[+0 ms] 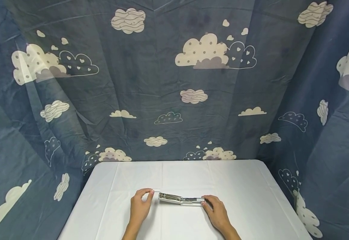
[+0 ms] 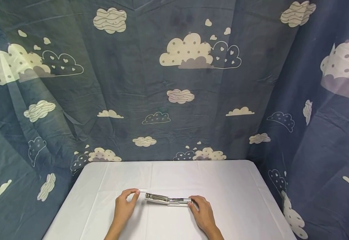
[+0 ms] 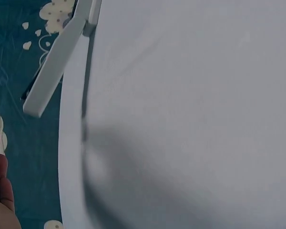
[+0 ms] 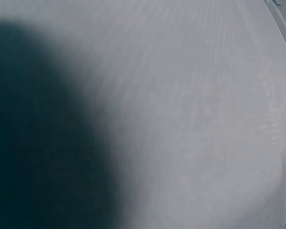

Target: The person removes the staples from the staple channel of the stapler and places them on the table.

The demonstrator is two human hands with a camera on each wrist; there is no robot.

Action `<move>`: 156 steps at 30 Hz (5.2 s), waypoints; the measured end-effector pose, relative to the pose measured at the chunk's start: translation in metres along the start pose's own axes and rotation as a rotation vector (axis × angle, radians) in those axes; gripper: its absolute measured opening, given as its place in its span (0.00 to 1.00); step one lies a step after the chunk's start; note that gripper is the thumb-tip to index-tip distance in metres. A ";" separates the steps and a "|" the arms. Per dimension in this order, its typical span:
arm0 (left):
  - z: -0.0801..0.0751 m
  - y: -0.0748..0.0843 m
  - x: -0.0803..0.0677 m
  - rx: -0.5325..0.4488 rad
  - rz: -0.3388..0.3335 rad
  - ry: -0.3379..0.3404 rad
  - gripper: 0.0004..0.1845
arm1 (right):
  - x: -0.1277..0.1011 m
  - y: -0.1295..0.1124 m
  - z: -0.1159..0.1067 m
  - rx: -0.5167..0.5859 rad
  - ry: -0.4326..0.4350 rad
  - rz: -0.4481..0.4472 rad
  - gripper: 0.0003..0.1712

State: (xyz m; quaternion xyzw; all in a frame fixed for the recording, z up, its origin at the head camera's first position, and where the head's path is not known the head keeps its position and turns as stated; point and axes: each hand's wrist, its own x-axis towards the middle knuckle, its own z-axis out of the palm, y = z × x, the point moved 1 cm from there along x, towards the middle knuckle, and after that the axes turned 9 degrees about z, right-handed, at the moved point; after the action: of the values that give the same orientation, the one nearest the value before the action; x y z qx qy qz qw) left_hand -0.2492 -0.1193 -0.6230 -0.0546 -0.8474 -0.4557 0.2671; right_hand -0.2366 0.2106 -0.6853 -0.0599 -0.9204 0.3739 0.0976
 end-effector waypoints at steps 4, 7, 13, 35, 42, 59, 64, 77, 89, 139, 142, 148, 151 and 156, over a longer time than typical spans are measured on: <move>-0.007 -0.008 0.000 0.014 -0.014 0.013 0.04 | 0.001 0.001 0.001 -0.011 -0.021 0.031 0.16; -0.011 -0.014 0.000 0.020 -0.035 0.007 0.05 | 0.002 0.002 0.001 -0.020 -0.043 0.056 0.17; -0.016 -0.023 -0.003 0.028 -0.073 -0.004 0.06 | 0.001 0.002 0.002 -0.019 -0.057 0.072 0.17; -0.006 -0.034 -0.010 0.101 -0.220 -0.106 0.03 | 0.002 -0.002 0.000 -0.035 -0.049 0.060 0.18; -0.002 -0.036 -0.011 0.135 -0.228 -0.126 0.03 | 0.003 -0.001 0.002 -0.028 -0.058 0.068 0.17; -0.003 -0.041 -0.014 0.216 -0.158 -0.118 0.04 | 0.001 -0.002 0.004 -0.047 -0.031 0.073 0.18; -0.006 -0.038 -0.013 0.215 -0.160 -0.127 0.04 | 0.001 -0.002 0.004 -0.051 -0.045 0.082 0.18; -0.009 -0.040 -0.015 0.201 -0.170 -0.127 0.06 | 0.001 -0.002 0.004 -0.043 -0.050 0.060 0.18; -0.013 -0.037 -0.013 0.182 -0.173 -0.123 0.03 | 0.001 -0.001 0.001 -0.027 -0.068 0.056 0.18; 0.088 0.050 0.005 0.062 0.141 -0.313 0.03 | 0.001 -0.004 0.004 -0.053 -0.064 0.093 0.18; 0.096 0.050 0.001 0.080 0.138 -0.363 0.03 | 0.001 -0.004 0.003 -0.050 -0.071 0.090 0.18; 0.104 0.052 -0.004 0.093 0.134 -0.394 0.03 | 0.001 -0.005 0.002 -0.025 -0.071 0.075 0.18; 0.107 0.055 -0.006 0.100 0.150 -0.400 0.03 | 0.001 -0.004 0.001 -0.019 -0.070 0.067 0.18; 0.115 0.058 -0.010 0.096 0.173 -0.431 0.03 | 0.002 -0.002 0.002 -0.015 -0.063 0.054 0.18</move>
State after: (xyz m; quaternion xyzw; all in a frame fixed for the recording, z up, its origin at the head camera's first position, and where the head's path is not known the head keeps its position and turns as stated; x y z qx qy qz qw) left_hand -0.2674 0.0082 -0.6355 -0.2104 -0.8977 -0.3679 0.1205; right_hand -0.2386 0.2084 -0.6849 -0.0735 -0.9238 0.3713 0.0581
